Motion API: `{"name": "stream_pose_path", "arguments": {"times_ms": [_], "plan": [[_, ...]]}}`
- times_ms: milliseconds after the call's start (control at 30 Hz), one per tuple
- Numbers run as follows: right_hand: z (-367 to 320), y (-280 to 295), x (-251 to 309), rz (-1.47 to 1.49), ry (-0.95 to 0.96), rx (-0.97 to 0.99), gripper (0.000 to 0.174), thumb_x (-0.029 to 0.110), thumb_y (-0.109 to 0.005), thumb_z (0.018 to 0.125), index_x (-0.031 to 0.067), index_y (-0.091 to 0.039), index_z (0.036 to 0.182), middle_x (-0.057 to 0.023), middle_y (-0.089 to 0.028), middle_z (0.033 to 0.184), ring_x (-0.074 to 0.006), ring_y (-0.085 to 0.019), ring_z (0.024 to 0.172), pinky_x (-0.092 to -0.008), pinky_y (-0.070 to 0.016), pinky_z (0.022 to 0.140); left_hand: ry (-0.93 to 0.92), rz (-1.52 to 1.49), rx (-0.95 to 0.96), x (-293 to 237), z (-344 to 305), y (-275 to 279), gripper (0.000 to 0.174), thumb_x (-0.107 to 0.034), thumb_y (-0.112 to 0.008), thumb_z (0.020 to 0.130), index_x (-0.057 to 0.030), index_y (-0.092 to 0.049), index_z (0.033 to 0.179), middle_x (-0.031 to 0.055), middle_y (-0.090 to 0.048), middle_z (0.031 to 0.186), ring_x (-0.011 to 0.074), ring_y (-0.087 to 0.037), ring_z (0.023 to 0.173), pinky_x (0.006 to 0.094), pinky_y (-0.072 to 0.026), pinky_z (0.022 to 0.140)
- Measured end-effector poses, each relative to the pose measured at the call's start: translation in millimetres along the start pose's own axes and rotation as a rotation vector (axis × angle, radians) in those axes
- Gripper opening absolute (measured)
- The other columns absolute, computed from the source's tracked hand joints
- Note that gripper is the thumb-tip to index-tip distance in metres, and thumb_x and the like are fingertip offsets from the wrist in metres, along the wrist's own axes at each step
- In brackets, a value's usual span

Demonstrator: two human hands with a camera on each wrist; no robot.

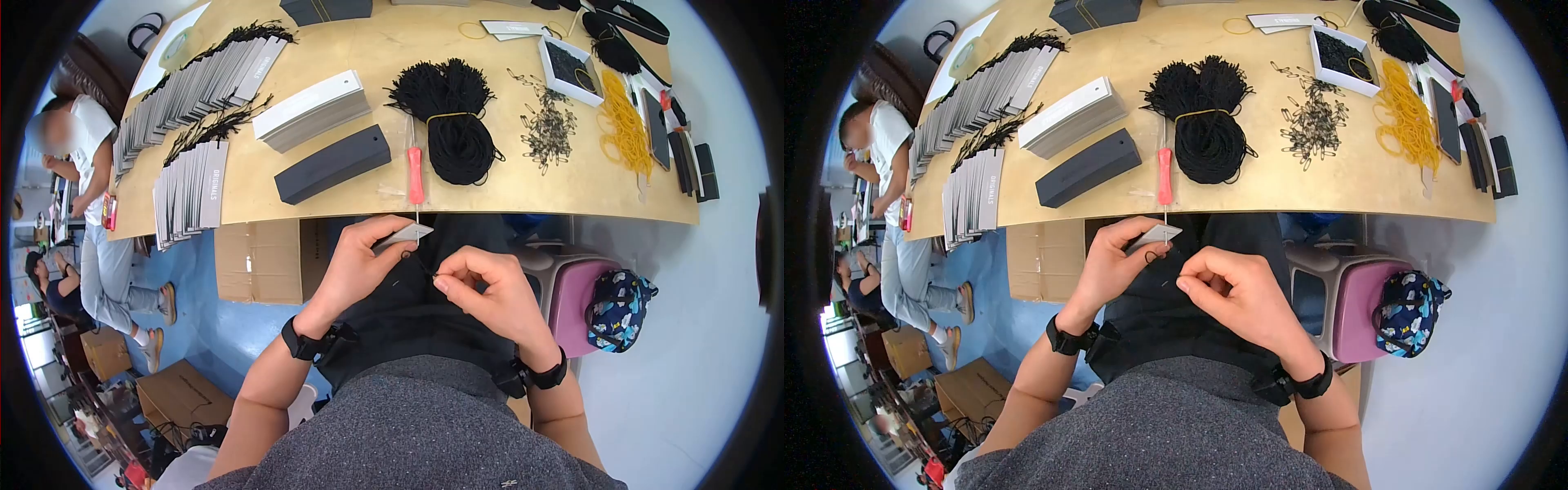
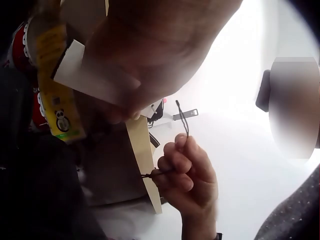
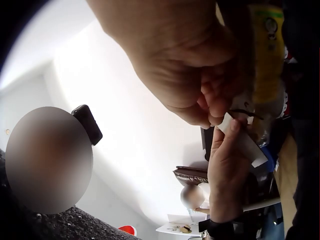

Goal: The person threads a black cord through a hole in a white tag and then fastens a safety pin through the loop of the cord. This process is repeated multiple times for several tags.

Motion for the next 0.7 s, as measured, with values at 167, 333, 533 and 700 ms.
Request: {"name": "stream_pose_path", "arguments": {"times_ms": [167, 333, 533, 700], "plan": [[16.3, 0.9, -21.6, -0.053, -0.023, -0.099, 0.010, 0.009, -0.069, 0.090, 0.0008, -0.065, 0.090, -0.0028, -0.064, 0.067, -0.0037, -0.052, 0.056, -0.0231, -0.0415, 0.052, 0.082, -0.200, 0.038, 9.4, -0.8, -1.0, 0.022, 0.002, -0.064, 0.092, 0.0013, -0.067, 0.114, 0.0069, -0.070, 0.104, 0.0103, -0.065, 0.094, 0.0262, -0.0531, 0.083], [14.5, 3.3, -44.4, -0.048, -0.138, -0.101, 0.012, 0.012, -0.069, 0.091, 0.0004, -0.066, 0.090, -0.0039, -0.066, 0.066, -0.0042, -0.058, 0.057, -0.0227, -0.0447, 0.050, -0.331, 0.101, 0.057, 2.3, -0.5, 3.9, 0.021, 0.001, -0.068, 0.088, -0.0009, -0.071, 0.109, 0.0093, -0.069, 0.100, 0.0176, -0.066, 0.092, 0.0299, -0.0529, 0.082], [1.9, -9.8, -23.8, 0.140, -0.147, 0.205, 0.018, 0.015, -0.064, 0.097, 0.0002, -0.064, 0.107, -0.0062, -0.070, 0.088, -0.0060, -0.060, 0.058, -0.0217, -0.0460, 0.050, -0.179, 0.010, 0.190, -14.0, -25.0, 5.3, 0.023, 0.003, -0.072, 0.081, -0.0011, -0.073, 0.104, 0.0071, -0.066, 0.089, 0.0171, -0.064, 0.082, 0.0283, -0.0487, 0.071], [5.2, -1.3, -0.9, 0.183, -0.088, 0.104, 0.026, 0.017, -0.061, 0.099, -0.0007, -0.061, 0.118, -0.0061, -0.060, 0.101, -0.0062, -0.057, 0.063, -0.0225, -0.0469, 0.057, -0.116, 0.001, 0.226, -38.7, -27.5, 14.1, 0.024, 0.003, -0.069, 0.081, -0.0019, -0.071, 0.104, 0.0081, -0.066, 0.085, 0.0187, -0.063, 0.077, 0.0291, -0.0487, 0.069]]}}
Point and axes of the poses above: each hand's wrist, its own z-axis towards the middle knuckle, its own y-axis out of the back of the hand, x = y × z, the point moved 3 cm from there along z, towards the middle knuckle
